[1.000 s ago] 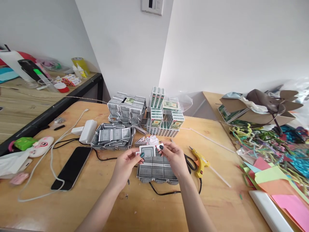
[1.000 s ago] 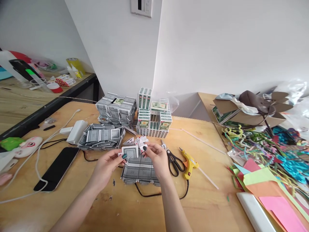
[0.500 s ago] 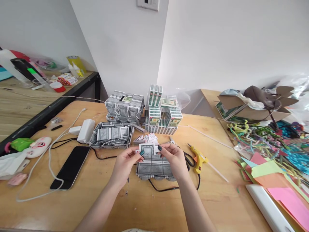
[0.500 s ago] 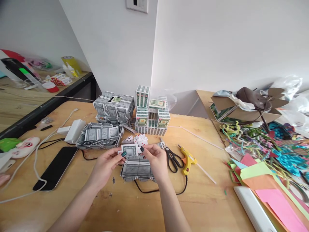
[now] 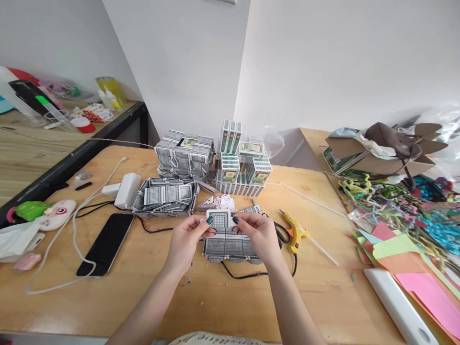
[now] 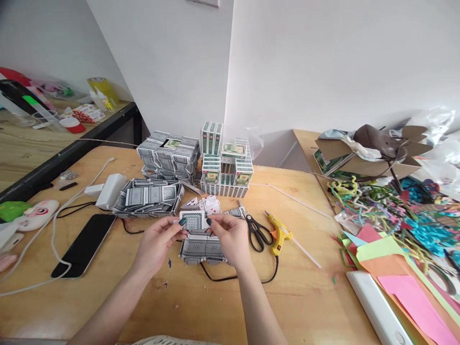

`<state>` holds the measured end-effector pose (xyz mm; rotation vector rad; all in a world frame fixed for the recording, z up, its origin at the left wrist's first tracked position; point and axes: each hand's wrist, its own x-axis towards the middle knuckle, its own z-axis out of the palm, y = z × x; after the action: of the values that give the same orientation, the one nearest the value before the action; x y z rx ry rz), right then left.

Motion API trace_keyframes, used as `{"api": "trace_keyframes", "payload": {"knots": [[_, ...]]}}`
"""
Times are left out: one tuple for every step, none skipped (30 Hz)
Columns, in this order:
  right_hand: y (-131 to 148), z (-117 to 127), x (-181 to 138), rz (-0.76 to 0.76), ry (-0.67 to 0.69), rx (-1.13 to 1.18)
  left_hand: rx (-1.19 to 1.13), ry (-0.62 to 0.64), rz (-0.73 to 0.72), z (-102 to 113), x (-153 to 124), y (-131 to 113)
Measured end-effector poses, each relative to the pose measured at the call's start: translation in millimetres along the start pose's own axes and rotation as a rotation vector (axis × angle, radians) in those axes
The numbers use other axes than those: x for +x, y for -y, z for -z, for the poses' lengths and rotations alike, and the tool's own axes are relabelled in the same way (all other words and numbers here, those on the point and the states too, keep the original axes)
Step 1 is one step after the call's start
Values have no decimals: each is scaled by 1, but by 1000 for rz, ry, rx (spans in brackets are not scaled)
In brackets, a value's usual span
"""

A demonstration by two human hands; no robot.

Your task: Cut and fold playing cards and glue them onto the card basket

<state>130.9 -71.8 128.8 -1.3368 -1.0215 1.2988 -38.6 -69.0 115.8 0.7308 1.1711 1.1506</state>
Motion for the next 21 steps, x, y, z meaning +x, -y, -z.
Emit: {"api": "trace_keyframes", "payload": {"knots": [[0,0,0,1,4,-7,-5,-11,-3,-1,0,0],[-1,1,0,2,10,-13,-9,-21,-5,-1,-1,1],[-1,1,0,2,16,-20,-16,-32,-6,-2,-1,1],[-2,1,0,2,20,-26,-23,-41,-7,-2,-1,2],[-2,1,0,2,23,-32,-31,-48,-6,-3,-1,2],[-2,1,0,2,24,-38,-38,-52,-2,-3,-2,2],[-2,1,0,2,22,-41,-43,-53,3,-4,-2,3],[-2,1,0,4,17,-43,-46,-53,8,-4,-2,3],[-2,1,-1,6,12,-46,-48,-54,12,-5,-2,3],[-2,0,-1,9,6,-47,-50,-57,15,-5,-2,4],[-2,0,-2,11,1,-49,-52,-63,17,-6,-2,5],[-2,-1,-2,12,-4,-51,-55,-71,20,-6,-2,6],[-2,-1,-3,12,-7,-55,-59,-78,23,-7,-2,6],[-2,-1,-3,11,-10,-57,-62,-82,27,-7,-1,7],[-2,-1,-3,9,-11,-57,-63,-84,30,-8,-1,7],[-1,-1,-3,8,-10,-56,-62,-82,31,-8,-1,7],[0,0,-3,7,-7,-54,-58,-78,30,-8,0,7],[1,1,-3,8,-3,-54,-53,-72,26,-9,0,7],[2,2,-2,13,3,-57,-47,-65,21,-9,0,6],[4,4,-2,19,14,-63,-41,-60,15,-9,1,5],[5,5,-1,25,26,-72,-37,-56,10,-9,1,4]]}}
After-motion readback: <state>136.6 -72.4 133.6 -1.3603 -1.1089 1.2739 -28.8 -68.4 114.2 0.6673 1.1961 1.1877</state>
